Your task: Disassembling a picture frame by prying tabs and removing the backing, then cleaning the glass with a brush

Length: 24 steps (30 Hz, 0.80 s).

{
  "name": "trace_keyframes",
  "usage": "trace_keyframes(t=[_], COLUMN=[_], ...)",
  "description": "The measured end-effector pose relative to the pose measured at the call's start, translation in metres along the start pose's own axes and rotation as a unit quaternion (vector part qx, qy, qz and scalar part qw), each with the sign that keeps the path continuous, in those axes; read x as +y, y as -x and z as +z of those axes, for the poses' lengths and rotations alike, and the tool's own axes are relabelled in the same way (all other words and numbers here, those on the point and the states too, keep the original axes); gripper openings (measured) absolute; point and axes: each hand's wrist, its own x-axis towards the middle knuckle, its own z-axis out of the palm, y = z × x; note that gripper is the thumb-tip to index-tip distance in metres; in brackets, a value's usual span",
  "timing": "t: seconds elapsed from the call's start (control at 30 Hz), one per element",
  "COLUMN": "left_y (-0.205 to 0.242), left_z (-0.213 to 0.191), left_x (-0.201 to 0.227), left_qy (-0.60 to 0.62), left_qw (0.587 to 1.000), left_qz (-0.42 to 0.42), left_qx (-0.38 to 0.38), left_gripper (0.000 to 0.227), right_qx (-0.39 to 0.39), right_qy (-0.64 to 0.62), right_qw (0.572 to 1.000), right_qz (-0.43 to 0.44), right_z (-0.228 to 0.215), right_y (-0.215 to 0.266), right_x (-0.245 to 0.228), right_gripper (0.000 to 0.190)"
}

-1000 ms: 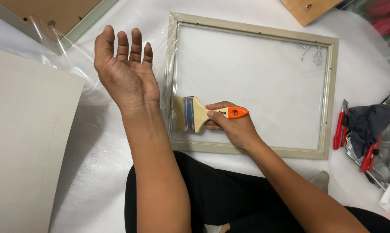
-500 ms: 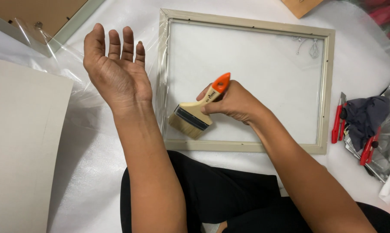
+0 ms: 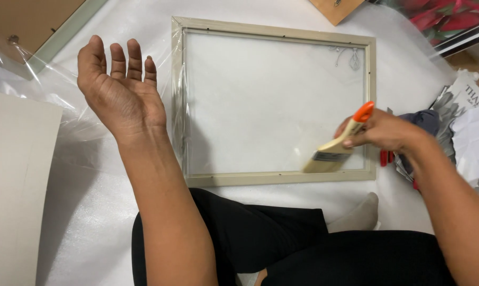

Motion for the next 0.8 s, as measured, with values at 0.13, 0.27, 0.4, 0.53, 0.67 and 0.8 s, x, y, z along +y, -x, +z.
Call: trace_keyframes(t=[0.13, 0.27, 0.4, 0.53, 0.67, 0.8], left_y=[-0.001, -0.002, -0.004, -0.008, -0.011, -0.011], left_z=[0.000, -0.001, -0.001, -0.002, -0.007, -0.007], left_x=[-0.001, -0.005, -0.010, -0.016, -0.021, -0.024], left_qy=[-0.005, -0.029, -0.048, -0.053, -0.077, -0.077], left_qw=[1.000, 0.999, 0.999, 0.998, 0.996, 0.995], left_qz=[0.004, 0.012, 0.002, 0.006, 0.029, 0.026], left_qx=[-0.008, -0.011, -0.008, -0.021, -0.037, -0.049], left_gripper=[0.048, 0.050, 0.056, 0.056, 0.063, 0.061], right_qx=[0.127, 0.154, 0.112, 0.203, 0.322, 0.271], right_qy=[0.095, -0.068, -0.110, 0.025, -0.101, -0.216], right_qw=[0.982, 0.984, 0.987, 0.977, 0.936, 0.935], right_qz=[0.102, 0.050, 0.028, 0.058, -0.096, -0.074], right_z=[-0.039, -0.011, -0.004, -0.026, -0.005, 0.028], right_y=[0.024, 0.054, 0.048, 0.061, 0.084, 0.069], right_x=[0.023, -0.003, 0.031, 0.064, 0.066, 0.077], right_gripper=[0.032, 0.033, 0.036, 0.029, 0.035, 0.033])
